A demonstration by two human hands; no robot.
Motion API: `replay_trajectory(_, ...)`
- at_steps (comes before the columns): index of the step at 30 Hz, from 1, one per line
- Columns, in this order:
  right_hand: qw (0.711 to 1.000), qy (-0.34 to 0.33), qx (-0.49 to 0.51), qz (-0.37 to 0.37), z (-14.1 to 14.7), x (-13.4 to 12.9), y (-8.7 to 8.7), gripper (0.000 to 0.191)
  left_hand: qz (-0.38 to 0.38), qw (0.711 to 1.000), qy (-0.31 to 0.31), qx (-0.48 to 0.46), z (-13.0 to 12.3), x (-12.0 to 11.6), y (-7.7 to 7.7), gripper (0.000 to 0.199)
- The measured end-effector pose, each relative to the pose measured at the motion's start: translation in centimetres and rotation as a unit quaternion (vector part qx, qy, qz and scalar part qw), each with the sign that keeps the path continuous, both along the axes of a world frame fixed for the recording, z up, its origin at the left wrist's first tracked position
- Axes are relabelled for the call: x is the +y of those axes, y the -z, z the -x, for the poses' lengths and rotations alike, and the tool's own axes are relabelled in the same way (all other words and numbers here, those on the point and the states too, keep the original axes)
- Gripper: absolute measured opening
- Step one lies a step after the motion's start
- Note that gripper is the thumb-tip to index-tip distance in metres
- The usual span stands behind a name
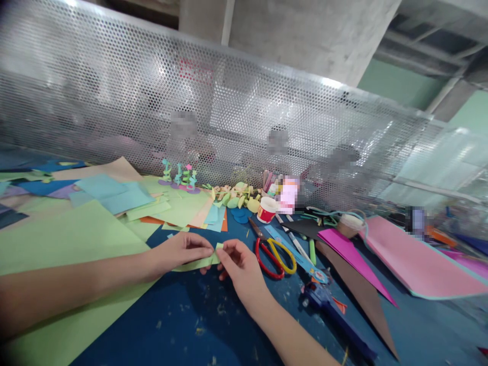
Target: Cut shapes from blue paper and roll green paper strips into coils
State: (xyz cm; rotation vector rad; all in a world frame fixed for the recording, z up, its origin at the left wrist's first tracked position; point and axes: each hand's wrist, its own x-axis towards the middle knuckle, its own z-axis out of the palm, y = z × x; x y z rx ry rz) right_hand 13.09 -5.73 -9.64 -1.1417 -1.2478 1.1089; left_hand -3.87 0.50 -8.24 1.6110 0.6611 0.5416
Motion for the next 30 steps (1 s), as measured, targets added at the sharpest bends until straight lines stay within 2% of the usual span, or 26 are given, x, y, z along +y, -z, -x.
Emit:
replay_trajectory(7,0.999,0.036,0.038,-0.005,-0.1,-0.1,-0.1,0.027,-0.081,0.996,0.012,0.024,-0.2,0.6,0.0,0.026)
replay_trajectory(14,0.999,0.035,0.032,0.0,0.1,-0.2,-0.3,0.028,-0.124,0.99,0.019,0.071,0.1,0.9,-0.1,0.027)
replay_trajectory(20,0.999,0.034,0.013,0.005,0.1,-0.2,-0.3,0.03,-0.093,0.992,0.029,0.083,-0.1,0.5,-0.7,0.035)
replay_trajectory(25,1.0,0.013,0.009,0.006,0.1,-0.3,-0.5,0.025,-0.073,0.996,0.018,0.043,0.0,0.1,-1.1,0.026)
replay_trajectory(30,1.0,-0.001,-0.007,-0.016,0.1,-0.4,-0.5,0.022,-0.05,0.996,-0.007,0.07,0.1,0.3,-1.3,0.024)
